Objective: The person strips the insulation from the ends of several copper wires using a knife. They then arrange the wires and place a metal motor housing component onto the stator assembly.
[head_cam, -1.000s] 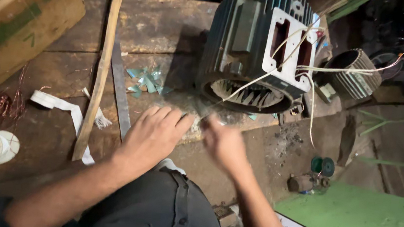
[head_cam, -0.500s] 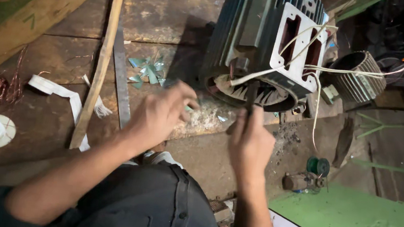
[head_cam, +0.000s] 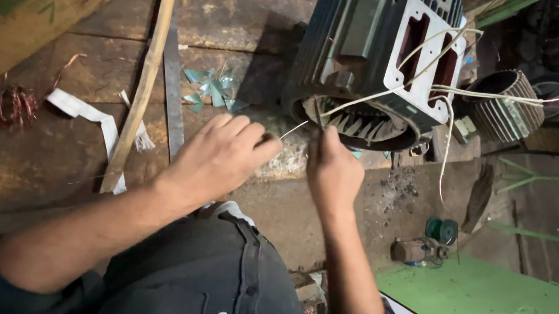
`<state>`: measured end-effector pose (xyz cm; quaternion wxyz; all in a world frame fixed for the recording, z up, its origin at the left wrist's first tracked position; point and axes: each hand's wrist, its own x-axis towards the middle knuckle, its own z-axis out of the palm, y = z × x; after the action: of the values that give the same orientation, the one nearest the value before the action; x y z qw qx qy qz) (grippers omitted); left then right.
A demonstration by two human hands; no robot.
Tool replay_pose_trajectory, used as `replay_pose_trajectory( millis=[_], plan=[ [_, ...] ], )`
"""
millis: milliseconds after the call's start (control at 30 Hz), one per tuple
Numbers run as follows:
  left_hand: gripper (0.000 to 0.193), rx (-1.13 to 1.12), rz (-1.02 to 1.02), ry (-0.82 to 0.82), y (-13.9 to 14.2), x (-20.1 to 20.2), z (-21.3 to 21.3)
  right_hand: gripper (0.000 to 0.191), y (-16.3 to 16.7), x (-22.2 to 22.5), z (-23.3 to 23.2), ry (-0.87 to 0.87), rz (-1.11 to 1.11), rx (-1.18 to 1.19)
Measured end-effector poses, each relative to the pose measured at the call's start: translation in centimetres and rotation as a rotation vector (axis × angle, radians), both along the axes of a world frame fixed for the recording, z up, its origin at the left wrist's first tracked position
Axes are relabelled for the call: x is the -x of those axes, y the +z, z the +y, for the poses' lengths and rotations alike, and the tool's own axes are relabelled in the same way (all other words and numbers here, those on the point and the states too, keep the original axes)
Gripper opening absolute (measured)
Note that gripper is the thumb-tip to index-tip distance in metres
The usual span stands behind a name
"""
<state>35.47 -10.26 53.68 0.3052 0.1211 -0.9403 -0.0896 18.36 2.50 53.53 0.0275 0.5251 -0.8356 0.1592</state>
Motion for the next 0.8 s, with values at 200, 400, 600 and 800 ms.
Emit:
replay_pose_trajectory(
  millis=[200,400,600,800],
  plan=[
    [0.014,0.040,-0.019,0.044,-0.2,0.5,1.5,0.009,-1.2,1.0,1.0,0.119,-0.153,0.092],
    [0.017,-0.311,-0.229,0.137,-0.1,2.4,3.1,0.011,-1.6,0.6,1.6,0.212,-0.123,0.020],
    [0.018,-1.001,-0.009,-0.007,1.1,2.5,2.8,0.012,4.6,2.7,3.2,0.001,-0.257,0.095],
    [0.020,-0.050,0.044,-0.031,3.2,0.1,3.3,0.012,4.7,1.9,3.3,0.266,0.153,0.113]
  ],
)
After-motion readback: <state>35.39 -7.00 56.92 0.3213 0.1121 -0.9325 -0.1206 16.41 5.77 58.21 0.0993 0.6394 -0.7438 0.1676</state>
